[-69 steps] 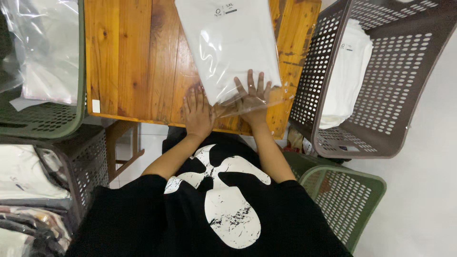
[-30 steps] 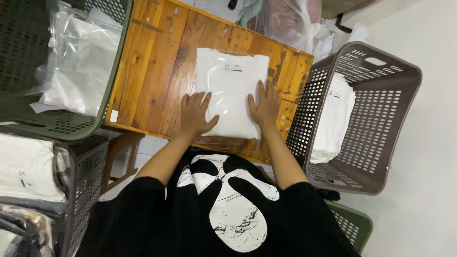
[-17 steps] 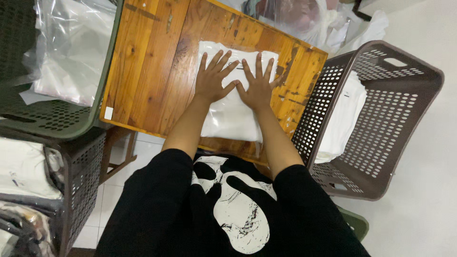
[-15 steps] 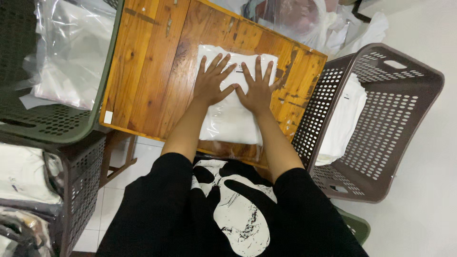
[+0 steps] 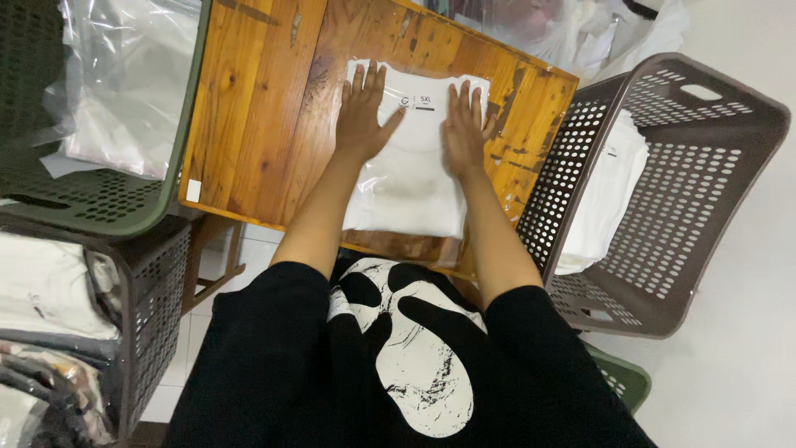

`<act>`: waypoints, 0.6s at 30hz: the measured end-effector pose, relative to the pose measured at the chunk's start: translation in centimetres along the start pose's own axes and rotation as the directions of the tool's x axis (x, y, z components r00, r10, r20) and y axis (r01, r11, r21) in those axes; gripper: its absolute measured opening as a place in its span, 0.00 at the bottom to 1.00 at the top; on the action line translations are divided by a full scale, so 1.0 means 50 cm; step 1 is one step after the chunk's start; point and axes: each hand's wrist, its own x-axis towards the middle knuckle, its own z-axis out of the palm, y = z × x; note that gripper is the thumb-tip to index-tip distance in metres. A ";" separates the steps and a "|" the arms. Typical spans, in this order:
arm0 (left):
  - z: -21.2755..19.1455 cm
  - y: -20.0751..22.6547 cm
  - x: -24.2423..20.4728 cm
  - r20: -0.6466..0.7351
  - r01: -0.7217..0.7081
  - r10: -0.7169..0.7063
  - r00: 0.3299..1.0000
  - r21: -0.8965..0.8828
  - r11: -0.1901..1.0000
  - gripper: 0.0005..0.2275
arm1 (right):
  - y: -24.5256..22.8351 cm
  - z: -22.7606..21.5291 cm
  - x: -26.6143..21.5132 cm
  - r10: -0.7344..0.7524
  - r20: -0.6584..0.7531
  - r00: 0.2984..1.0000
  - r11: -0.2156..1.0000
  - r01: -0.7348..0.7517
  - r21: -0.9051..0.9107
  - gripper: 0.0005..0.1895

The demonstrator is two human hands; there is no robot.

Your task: The person places a folded white t-shirt into a plastic bag, seals the bag by peeling an adhesive strip and pressing it down, then places the finished package into a basket with others.

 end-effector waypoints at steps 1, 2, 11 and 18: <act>-0.011 -0.007 -0.013 -0.073 -0.048 0.041 0.996 -0.092 0.995 0.31 | 0.029 0.008 -0.008 -0.097 -0.137 0.986 0.954 0.131 0.271 0.28; -0.021 -0.015 -0.024 -0.149 -0.101 0.075 0.986 -0.180 0.978 0.27 | 0.058 0.016 -0.015 -0.150 -0.293 0.944 0.820 0.285 0.497 0.29; 0.080 -0.005 -0.281 -0.136 0.014 -0.012 0.991 0.014 1.000 0.25 | 0.040 0.107 -0.217 -0.183 -0.188 0.965 0.979 0.196 0.055 0.34; 0.111 -0.021 -0.279 -0.287 0.009 0.042 0.957 0.174 0.985 0.27 | 0.069 0.168 -0.220 -0.344 -0.543 0.766 0.939 0.283 -0.195 0.31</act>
